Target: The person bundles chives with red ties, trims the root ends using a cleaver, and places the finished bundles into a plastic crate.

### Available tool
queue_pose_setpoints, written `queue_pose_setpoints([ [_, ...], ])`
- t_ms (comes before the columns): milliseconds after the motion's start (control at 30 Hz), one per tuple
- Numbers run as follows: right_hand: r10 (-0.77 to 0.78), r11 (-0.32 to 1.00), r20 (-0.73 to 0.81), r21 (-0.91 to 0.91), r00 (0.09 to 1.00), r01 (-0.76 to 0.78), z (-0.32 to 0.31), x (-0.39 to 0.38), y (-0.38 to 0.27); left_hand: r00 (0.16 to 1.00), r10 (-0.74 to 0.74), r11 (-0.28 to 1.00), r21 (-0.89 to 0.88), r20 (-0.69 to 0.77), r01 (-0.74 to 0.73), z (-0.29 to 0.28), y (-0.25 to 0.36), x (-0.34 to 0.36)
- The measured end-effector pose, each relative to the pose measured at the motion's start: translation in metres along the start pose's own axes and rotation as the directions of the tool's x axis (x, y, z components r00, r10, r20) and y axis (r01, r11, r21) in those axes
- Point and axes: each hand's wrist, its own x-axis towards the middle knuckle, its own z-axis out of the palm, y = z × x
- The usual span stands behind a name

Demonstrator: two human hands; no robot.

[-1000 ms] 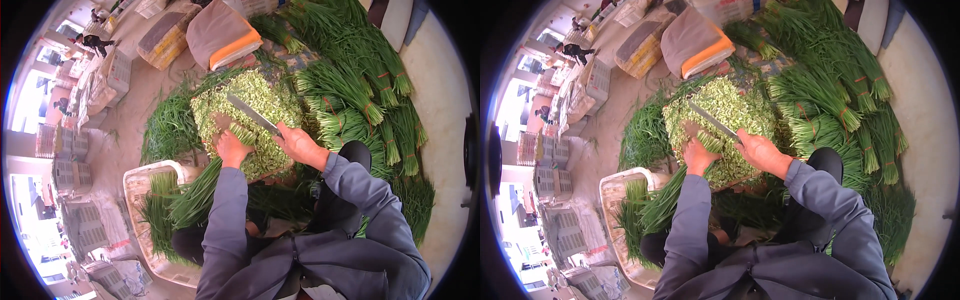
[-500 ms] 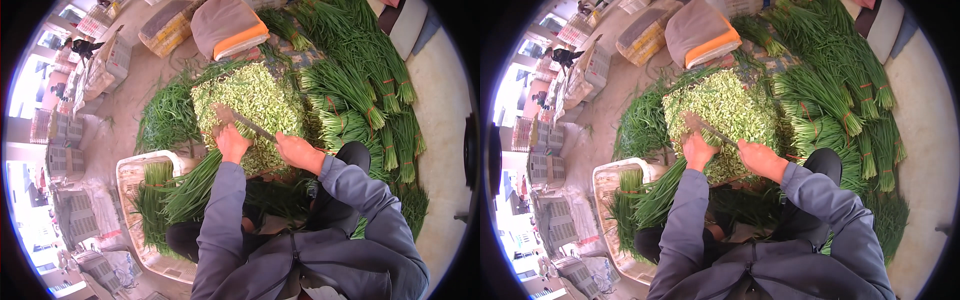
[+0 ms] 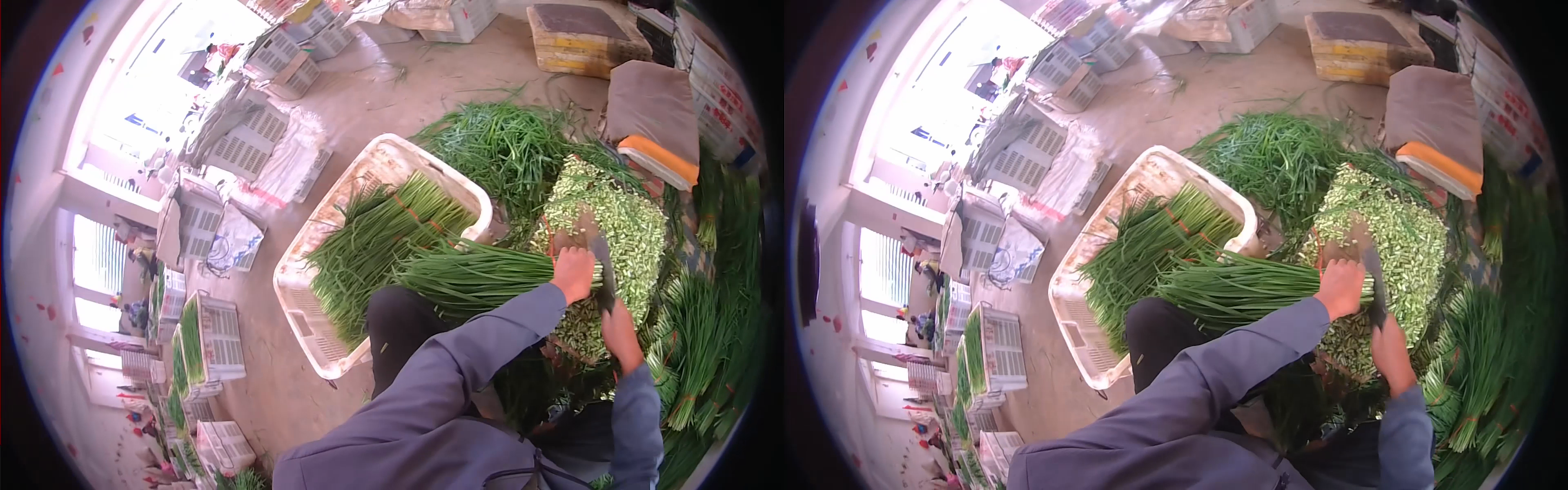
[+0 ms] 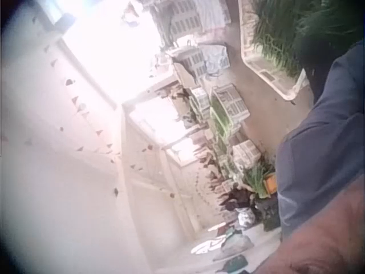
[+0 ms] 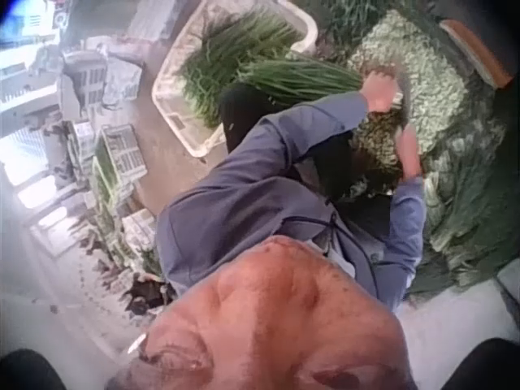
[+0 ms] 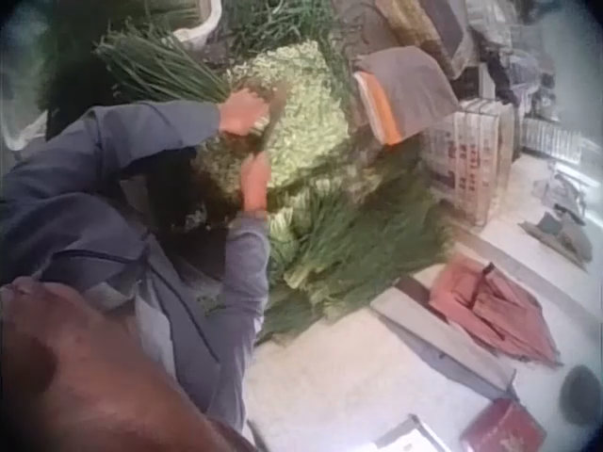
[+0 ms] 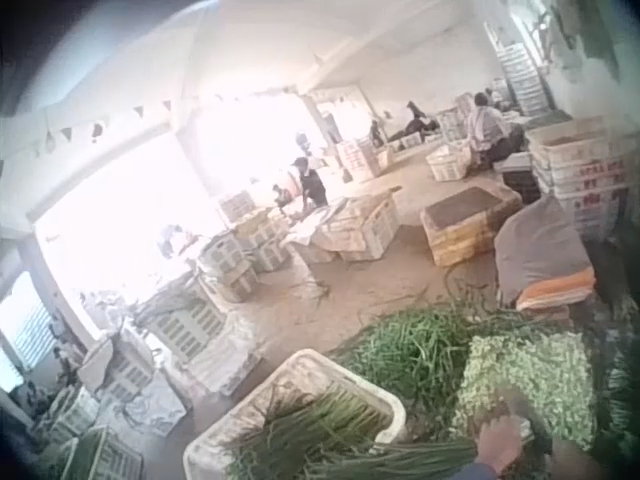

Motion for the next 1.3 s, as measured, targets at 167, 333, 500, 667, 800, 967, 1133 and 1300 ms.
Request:
queue_pose_setpoints([
  [167,-0.040,0.999,-0.062,-0.029,0.997,0.038,0.043,0.060,0.004,0.995,-0.057,0.989,-0.129,0.079,0.067,-0.007,-0.019,-0.005],
  [333,-0.077,0.997,-0.145,-0.007,0.986,0.077,0.026,0.060,0.034,0.997,-0.021,0.995,-0.096,0.072,0.028,-0.028,-0.004,-0.013],
  [500,0.155,0.955,-0.115,-0.239,0.981,-0.178,0.010,0.035,0.000,0.996,-0.057,0.996,0.059,-0.070,0.061,-0.042,-0.026,-0.058],
  [667,0.079,0.991,-0.164,0.124,0.983,-0.059,-0.029,-0.010,0.015,0.993,0.019,0.992,-0.123,-0.120,-0.034,-0.082,-0.006,-0.076],
  [800,-0.108,0.406,0.461,0.829,0.881,-0.384,-0.045,-0.107,-0.089,0.849,0.162,0.923,-0.227,-0.503,-0.310,-0.201,0.035,-0.119],
  [967,-0.543,-0.104,-0.030,0.994,0.839,-0.032,-0.040,-0.143,-0.209,0.489,0.429,0.758,0.008,-0.759,-0.652,-0.278,0.071,-0.161],
  [1133,-0.368,-0.022,0.349,0.923,0.862,-0.383,-0.052,-0.118,-0.194,0.694,0.213,0.939,-0.051,-0.688,-0.339,-0.223,0.029,-0.225],
  [1300,-0.248,0.348,0.059,0.937,0.967,0.032,-0.022,-0.120,-0.157,0.934,0.119,-0.234,-0.905,0.336,0.355,-0.146,-0.039,-0.222],
])
